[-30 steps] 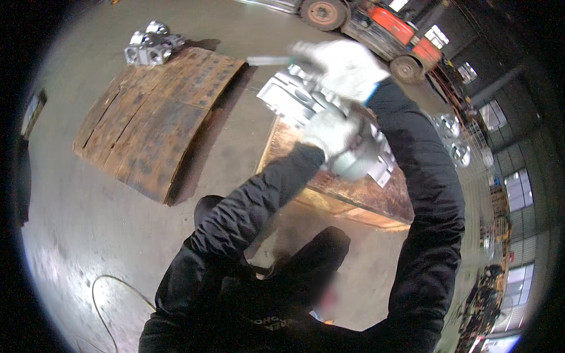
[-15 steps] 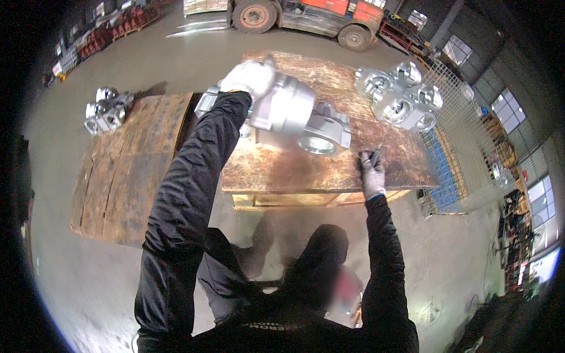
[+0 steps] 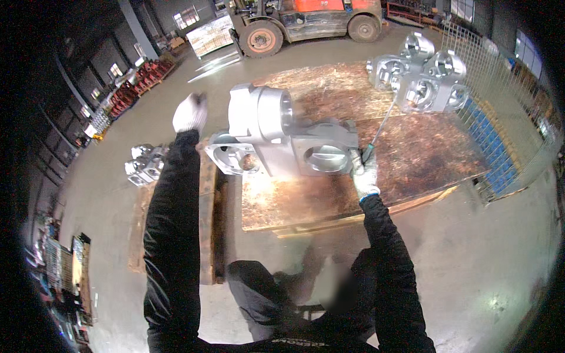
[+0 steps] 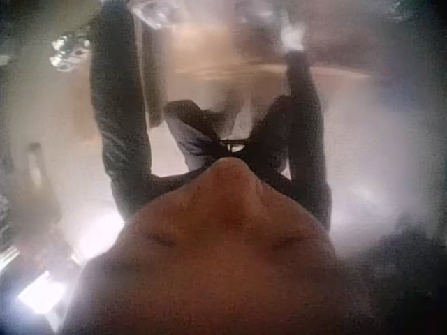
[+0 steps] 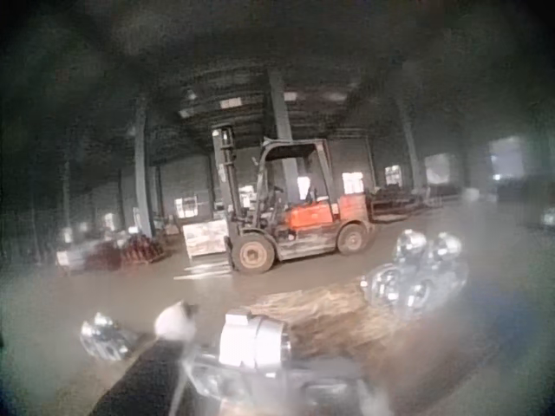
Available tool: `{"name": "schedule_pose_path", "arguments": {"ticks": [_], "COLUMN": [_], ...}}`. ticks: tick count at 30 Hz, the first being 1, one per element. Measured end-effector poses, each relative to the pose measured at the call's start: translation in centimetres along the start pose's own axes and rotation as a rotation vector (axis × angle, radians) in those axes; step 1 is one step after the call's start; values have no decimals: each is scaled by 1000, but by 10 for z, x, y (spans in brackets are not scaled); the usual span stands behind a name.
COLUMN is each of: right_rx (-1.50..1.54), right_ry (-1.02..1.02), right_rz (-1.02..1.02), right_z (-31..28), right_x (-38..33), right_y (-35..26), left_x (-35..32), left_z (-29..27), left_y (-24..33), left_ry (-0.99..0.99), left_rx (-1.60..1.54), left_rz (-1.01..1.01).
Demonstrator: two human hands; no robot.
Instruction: The person uses a deburring tool to scrape and smooth the edges of a large metal part placed on a wooden pallet. They repeatedly reposition the part and work on different sections to remove burrs.
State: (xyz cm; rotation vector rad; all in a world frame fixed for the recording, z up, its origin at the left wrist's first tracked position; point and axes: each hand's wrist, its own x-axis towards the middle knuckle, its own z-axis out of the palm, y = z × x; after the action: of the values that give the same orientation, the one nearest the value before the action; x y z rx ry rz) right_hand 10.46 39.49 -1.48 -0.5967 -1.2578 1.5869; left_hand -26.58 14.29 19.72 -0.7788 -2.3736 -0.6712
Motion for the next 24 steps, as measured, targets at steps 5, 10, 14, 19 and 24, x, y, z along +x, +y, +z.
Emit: {"name": "schedule_pose_path", "arguments": {"ticks": [5,10,14,19,24], "right_rx": [139,-333,-310,-377,-501], "right_ry": [-217,-100,-235,73,110], "right_rz": [166,-131,-56,-438,-381], "right_z": [123,-7,33,14,-6], "right_x": [-71,10,-53,-116,-184], "right_y": [15,-4,-61,-29,-16], "left_x": [-15,-54,-93,-123,-204], "left_z": [-98,74,45,19,-13], "left_y": [-366,-86,-82,-53,-156], "left_ry": [553,-59,-186,-218,-196], "left_rx": [623,-656,-1122,-1585,-1449], "left_rz": [800,-117,-335,-749,-676]}}
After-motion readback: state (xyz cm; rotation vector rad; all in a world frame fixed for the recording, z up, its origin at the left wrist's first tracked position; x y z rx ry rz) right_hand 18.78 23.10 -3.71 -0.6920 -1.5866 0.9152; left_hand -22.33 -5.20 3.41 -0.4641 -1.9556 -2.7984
